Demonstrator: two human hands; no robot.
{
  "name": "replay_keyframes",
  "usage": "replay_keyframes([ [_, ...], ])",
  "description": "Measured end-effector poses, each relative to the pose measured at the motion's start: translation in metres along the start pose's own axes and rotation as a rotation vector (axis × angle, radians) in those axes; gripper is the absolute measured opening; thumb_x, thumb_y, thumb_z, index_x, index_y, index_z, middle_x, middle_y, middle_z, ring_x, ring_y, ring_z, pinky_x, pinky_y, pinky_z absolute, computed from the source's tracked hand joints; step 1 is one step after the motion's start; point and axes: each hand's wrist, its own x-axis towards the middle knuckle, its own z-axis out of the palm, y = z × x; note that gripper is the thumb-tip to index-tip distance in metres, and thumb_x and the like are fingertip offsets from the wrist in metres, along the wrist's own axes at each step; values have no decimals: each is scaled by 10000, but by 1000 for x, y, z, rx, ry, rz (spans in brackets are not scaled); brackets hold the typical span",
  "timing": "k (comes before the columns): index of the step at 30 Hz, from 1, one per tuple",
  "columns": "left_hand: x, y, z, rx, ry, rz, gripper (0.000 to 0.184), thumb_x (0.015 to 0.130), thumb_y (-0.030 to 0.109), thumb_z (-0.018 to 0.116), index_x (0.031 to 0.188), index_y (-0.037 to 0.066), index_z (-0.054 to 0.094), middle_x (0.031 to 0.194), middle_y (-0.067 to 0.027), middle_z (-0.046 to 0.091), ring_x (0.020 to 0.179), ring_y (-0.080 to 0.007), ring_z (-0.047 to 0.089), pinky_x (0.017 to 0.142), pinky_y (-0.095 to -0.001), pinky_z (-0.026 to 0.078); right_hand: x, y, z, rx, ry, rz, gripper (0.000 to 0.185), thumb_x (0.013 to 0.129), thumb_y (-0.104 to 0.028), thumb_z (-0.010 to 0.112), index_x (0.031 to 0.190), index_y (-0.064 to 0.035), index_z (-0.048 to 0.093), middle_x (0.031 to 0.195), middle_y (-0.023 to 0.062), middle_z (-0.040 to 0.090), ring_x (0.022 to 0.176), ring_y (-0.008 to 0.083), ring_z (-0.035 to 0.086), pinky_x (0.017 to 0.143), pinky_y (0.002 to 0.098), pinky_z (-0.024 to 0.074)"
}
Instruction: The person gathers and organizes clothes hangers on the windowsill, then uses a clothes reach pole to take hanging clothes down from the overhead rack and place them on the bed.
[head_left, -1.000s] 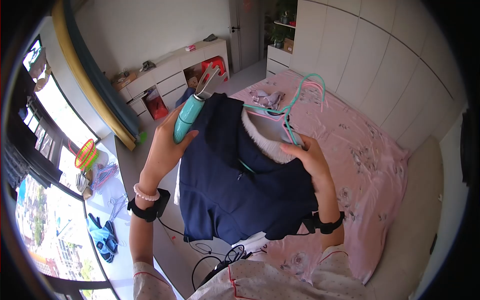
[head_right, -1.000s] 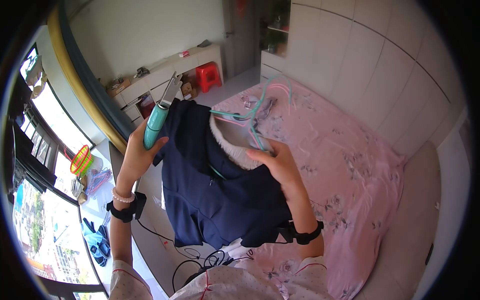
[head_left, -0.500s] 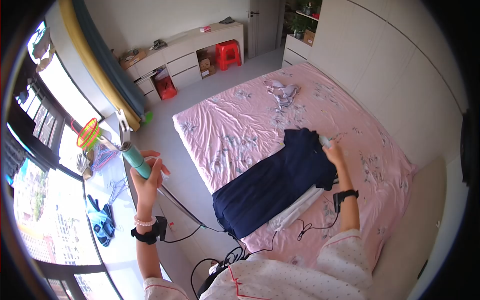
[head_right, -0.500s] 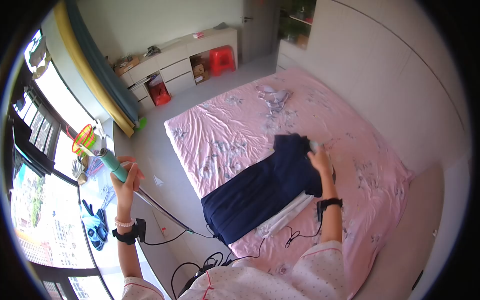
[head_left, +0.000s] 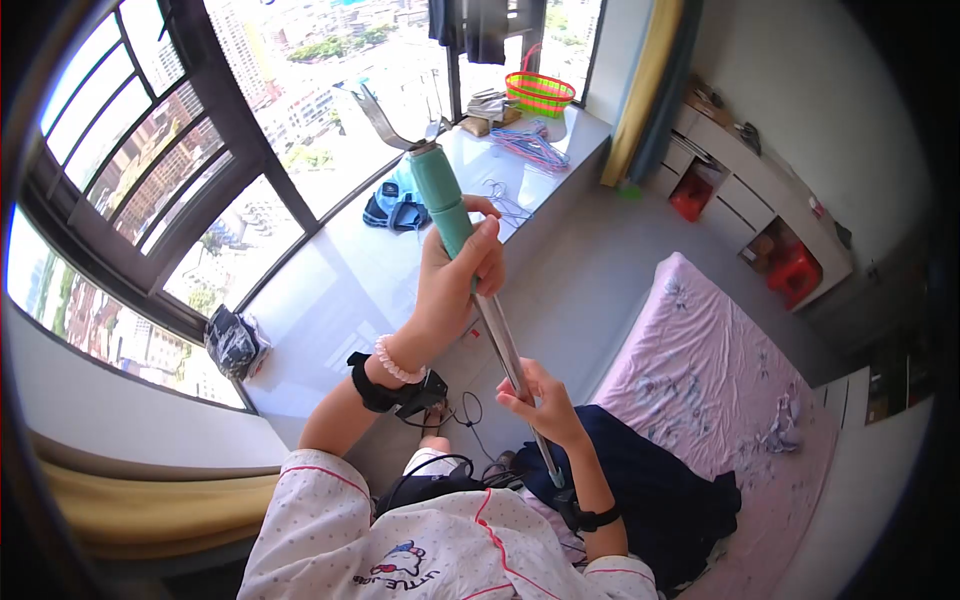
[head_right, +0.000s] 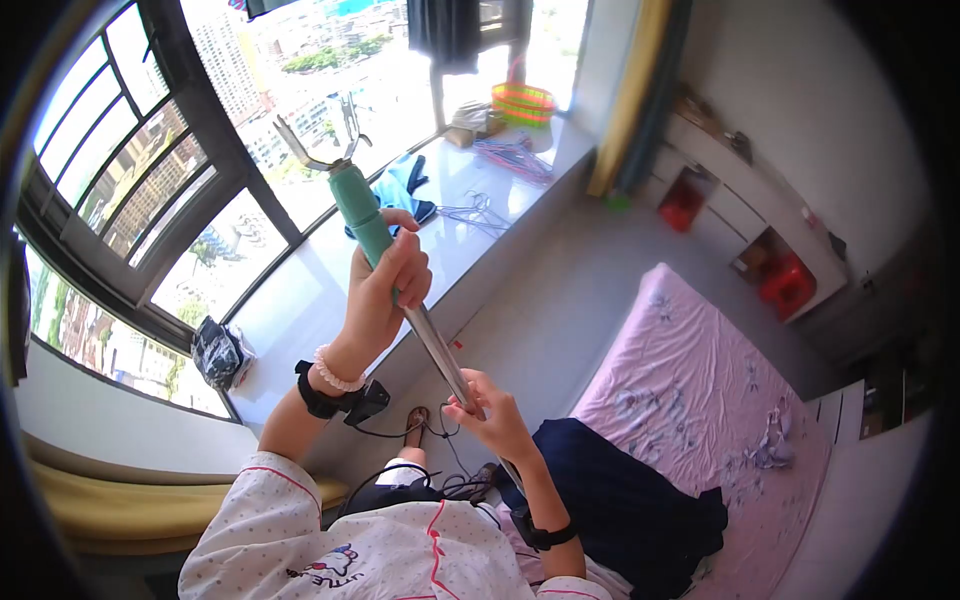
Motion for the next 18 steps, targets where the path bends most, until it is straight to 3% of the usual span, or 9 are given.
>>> replay_keyframes([
  [1,1,-5,-30,55,-60,9,283,943,255,477,1110,29,445,685,-23,466,630,-107,465,588,-259,374,22,4,14,-4,-83,1,437,818,-239,688,1161,-27,518,831,74,628,734,129,614,665,246,494],
  [2,3,-10,-66,109,-132,5,357,967,322,418,1186,40,428,782,-56,522,784,-130,528,711,-274,420,42,12,25,-14,-72,106,283,828,-230,680,982,-32,550,687,25,566,617,91,565,579,230,453],
  [3,4,-12,-107,366,-152,-59,428,970,364,383,1254,43,395,945,-92,531,949,-159,497,834,-310,383,62,21,34,-27,-46,210,208,838,-221,671,803,-36,581,544,-23,503,499,53,515,494,213,411],
  [5,4,-10,-192,748,-196,-286,516,972,399,350,1360,59,338,1281,-123,471,1217,-205,414,1002,-349,330,100,40,46,16,-2,272,254,843,-227,667,710,-60,529,501,-33,450,441,45,451,430,214,343],
  [6,5,-16,-240,733,-98,-393,525,966,409,360,1353,54,349,1282,-129,469,1218,-211,417,1007,-350,330,118,51,46,63,88,336,333,849,-234,662,617,-84,477,458,-44,397,382,37,386,366,214,276],
  [8,10,-32,-324,705,21,-487,534,960,420,369,1346,50,360,1282,-135,467,1218,-217,419,1011,-350,330,151,76,34,70,144,362,363,859,-230,649,595,-103,435,441,-42,394,338,42,357,325,218,250],
  [10,30,-38,-401,859,287,-630,551,941,430,403,1340,50,383,1311,-147,456,1234,-241,411,998,-366,349,186,90,26,49,229,458,377,864,-206,637,581,-112,405,424,-45,372,308,48,329,298,229,233],
  [13,76,-79,-500,1045,346,-703,600,906,406,464,1317,-25,386,1313,-207,451,1256,-316,396,1013,-372,340,230,106,19,-12,314,562,393,873,-180,615,568,-122,374,414,-41,355,293,58,326,288,230,236],
  [18,157,-197,-581,1452,-14,-778,563,821,343,563,1265,15,449,1339,-179,427,1224,-329,410,989,-432,365,260,113,19,-48,497,772,404,874,-179,603,567,-120,346,413,-30,314,291,71,296,296,248,240],
])
